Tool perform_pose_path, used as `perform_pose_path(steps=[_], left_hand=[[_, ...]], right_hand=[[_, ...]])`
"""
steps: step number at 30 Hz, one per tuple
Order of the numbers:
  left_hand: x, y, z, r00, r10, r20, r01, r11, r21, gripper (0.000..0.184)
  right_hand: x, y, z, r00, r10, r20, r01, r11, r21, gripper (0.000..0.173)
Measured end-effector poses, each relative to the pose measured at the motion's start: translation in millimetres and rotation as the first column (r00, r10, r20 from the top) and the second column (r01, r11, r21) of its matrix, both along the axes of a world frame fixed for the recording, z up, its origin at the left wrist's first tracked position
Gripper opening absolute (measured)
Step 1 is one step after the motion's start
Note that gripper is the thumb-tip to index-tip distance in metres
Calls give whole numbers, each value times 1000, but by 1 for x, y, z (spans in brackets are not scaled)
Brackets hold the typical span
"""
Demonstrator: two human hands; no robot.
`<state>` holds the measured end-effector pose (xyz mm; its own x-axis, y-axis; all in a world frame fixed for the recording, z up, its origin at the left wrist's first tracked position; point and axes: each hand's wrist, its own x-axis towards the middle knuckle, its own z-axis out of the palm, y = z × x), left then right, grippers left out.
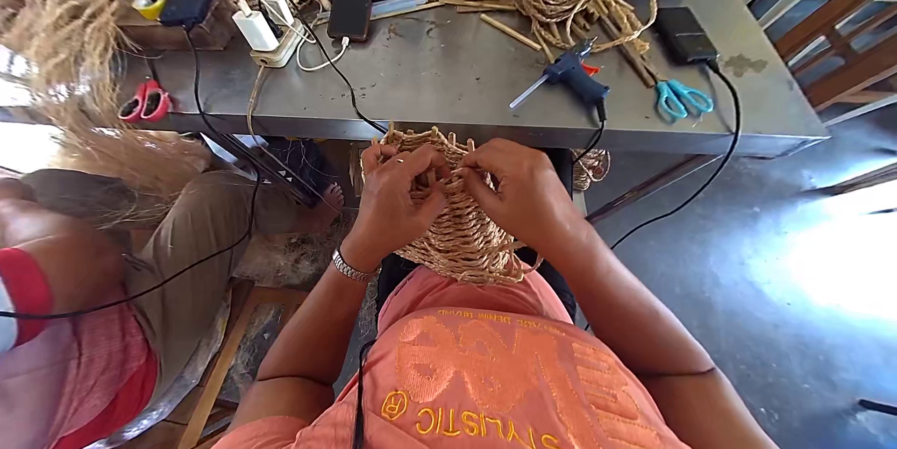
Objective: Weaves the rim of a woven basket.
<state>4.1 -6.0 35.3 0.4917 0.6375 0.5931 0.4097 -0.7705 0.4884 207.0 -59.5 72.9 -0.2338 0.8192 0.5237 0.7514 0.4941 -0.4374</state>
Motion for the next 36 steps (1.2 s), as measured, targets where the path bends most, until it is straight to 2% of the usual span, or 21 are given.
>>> perform_pose_path(steps=[3,9,12,16,21,23,27,33,36], left_hand=[[-1,1,0,1000,12,-27,-13,1000,-9,15],[-2,3,7,986,10,-164,-14,1000,-21,14],[-2,6,4,988,0,-154,-7,999,-43,14],[1,6,10,984,5,-177,-25,993,-112,18],[4,1,18,969,7,-249,-43,990,-137,19],[5,-1,17,964,20,-265,-46,995,-93,21],[6,-1,12,970,38,-242,-47,998,-33,21],[0,5,10,977,-7,-214,-11,996,-85,22],[3,3,12,970,26,-242,-54,992,-111,21]], right_hand=[[-3,2,-2,999,-13,49,12,1000,19,14],[-6,-1,2,991,-60,120,65,997,-41,12],[-6,0,7,991,-59,123,75,989,-124,15],[-8,1,18,987,-13,162,63,949,-309,26],[-16,-3,26,965,-4,261,97,934,-344,25],[-16,0,29,959,4,283,105,923,-370,25],[-13,7,29,969,14,245,90,909,-407,25],[-14,10,25,985,5,170,65,913,-403,23],[-15,9,23,988,2,157,61,915,-398,22]])
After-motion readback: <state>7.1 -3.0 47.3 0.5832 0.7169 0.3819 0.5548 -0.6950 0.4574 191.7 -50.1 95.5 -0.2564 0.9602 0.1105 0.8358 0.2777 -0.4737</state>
